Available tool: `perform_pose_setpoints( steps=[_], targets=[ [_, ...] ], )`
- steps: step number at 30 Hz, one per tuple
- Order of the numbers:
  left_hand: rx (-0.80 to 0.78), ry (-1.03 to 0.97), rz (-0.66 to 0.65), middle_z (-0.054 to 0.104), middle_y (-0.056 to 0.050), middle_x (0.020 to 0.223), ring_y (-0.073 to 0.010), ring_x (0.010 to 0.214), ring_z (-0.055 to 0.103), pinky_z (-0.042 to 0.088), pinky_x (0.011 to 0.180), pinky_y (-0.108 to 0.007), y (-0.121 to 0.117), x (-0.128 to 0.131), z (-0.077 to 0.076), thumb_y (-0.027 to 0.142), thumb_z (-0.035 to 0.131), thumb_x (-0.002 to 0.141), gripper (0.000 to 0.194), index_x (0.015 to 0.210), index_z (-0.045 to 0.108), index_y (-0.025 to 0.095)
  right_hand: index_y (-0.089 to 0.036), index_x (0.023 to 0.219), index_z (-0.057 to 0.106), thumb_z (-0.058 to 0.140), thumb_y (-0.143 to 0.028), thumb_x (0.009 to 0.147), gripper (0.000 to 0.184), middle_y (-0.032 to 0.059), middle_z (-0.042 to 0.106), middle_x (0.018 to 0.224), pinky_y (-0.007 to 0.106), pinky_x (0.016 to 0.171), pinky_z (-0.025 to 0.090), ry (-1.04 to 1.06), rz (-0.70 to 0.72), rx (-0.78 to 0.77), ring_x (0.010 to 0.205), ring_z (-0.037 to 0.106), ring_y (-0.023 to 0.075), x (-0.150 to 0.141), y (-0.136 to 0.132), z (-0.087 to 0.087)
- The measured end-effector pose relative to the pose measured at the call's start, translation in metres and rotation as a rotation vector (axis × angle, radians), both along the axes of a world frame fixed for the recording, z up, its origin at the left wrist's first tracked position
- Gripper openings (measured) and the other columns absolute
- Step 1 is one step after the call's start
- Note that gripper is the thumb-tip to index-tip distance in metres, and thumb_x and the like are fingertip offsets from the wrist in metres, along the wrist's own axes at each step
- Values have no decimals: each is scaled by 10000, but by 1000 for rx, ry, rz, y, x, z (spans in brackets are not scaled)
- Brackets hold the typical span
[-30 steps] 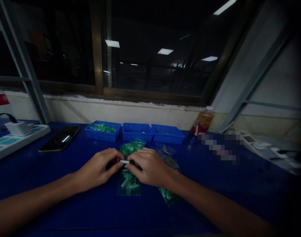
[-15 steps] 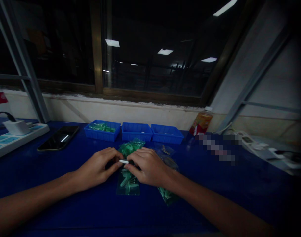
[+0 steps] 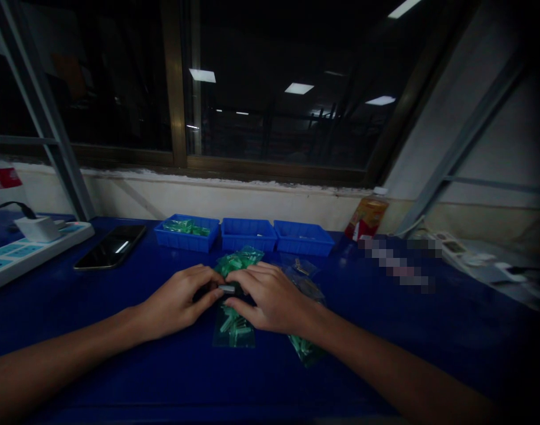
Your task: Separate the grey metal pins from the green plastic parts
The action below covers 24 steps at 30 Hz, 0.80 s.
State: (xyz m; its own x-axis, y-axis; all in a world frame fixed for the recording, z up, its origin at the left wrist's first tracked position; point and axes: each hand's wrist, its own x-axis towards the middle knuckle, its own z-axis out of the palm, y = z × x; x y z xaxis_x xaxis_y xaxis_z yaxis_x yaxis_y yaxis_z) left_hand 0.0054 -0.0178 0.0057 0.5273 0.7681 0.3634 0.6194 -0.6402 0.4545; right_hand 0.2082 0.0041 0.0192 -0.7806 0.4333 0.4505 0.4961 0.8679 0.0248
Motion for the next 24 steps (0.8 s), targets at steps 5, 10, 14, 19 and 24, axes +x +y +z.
perform_pose_setpoints(
  steps=[5,10,14,19,24],
  targets=[
    [-18,16,5,584,-17,806,-139,741,540,414,675,-274,-1,1,2,316,398,882,208,905,551,177,-173,874,539,444,-324,855,179,19,610,743,267,640,329,-29,10,65,711,549,137,0,1,-1],
    [-30,22,13,579,-15,783,-136,718,537,411,666,-275,-1,1,2,314,373,890,225,886,549,173,-164,874,541,433,-307,865,179,18,616,735,265,622,326,-29,-4,92,696,553,137,-1,2,-2],
    [-25,-37,14,575,-7,802,-129,722,540,421,653,-258,-2,1,2,309,432,863,174,943,511,177,-157,880,532,407,-292,878,183,28,618,737,265,628,337,4,-15,84,697,562,140,-1,2,-4],
    [22,-81,7,569,2,791,-118,721,543,428,654,-238,-3,1,2,281,490,831,160,951,497,176,-159,852,533,394,-299,884,200,21,616,709,264,617,339,33,-2,70,656,554,132,-2,3,-4],
    [45,-67,25,574,-14,777,-125,699,540,430,639,-247,-3,0,1,298,456,848,159,911,521,167,-163,877,523,398,-350,877,226,17,607,713,263,615,333,42,-6,46,658,541,129,-2,0,-1]
  ],
)
